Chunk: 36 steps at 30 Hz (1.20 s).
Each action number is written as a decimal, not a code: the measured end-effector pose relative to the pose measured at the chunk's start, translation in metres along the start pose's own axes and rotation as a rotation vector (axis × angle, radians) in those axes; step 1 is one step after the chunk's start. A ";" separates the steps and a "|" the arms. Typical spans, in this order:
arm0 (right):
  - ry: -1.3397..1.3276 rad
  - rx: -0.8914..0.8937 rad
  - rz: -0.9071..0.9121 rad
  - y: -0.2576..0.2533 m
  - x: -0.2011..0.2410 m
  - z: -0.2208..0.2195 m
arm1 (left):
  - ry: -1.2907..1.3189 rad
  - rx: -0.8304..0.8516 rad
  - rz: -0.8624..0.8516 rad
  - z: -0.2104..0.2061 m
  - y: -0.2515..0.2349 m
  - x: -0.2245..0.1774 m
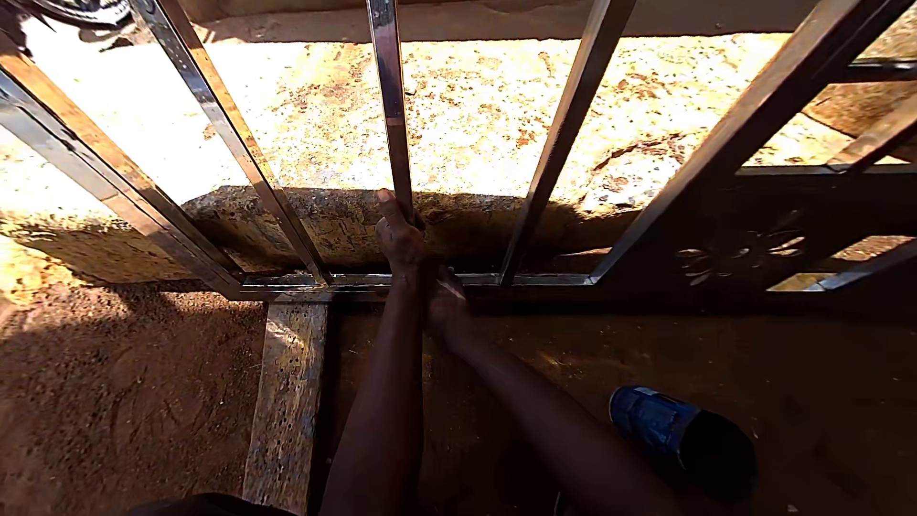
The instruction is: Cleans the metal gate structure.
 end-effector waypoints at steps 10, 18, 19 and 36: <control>0.176 -0.133 -0.233 0.040 -0.063 -0.034 | 0.033 0.027 0.010 0.000 -0.001 0.000; -0.055 -0.191 -0.171 0.033 -0.052 -0.034 | 0.062 0.060 -0.014 0.000 0.001 0.000; -0.013 -0.237 -0.210 0.038 -0.067 -0.033 | 0.062 0.054 -0.018 -0.001 0.000 0.000; -0.269 0.054 -0.223 0.011 0.016 -0.013 | -0.027 -0.021 -0.039 -0.004 0.002 -0.004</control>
Point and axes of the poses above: each hand's wrist, its own y-axis away from the middle knuckle, its own z-axis out of the back of the hand, x = y × z, the point moved 2 cm from there along -y, towards the middle knuckle, and after that the axes turned 14 degrees about z, right-handed, at the moved point
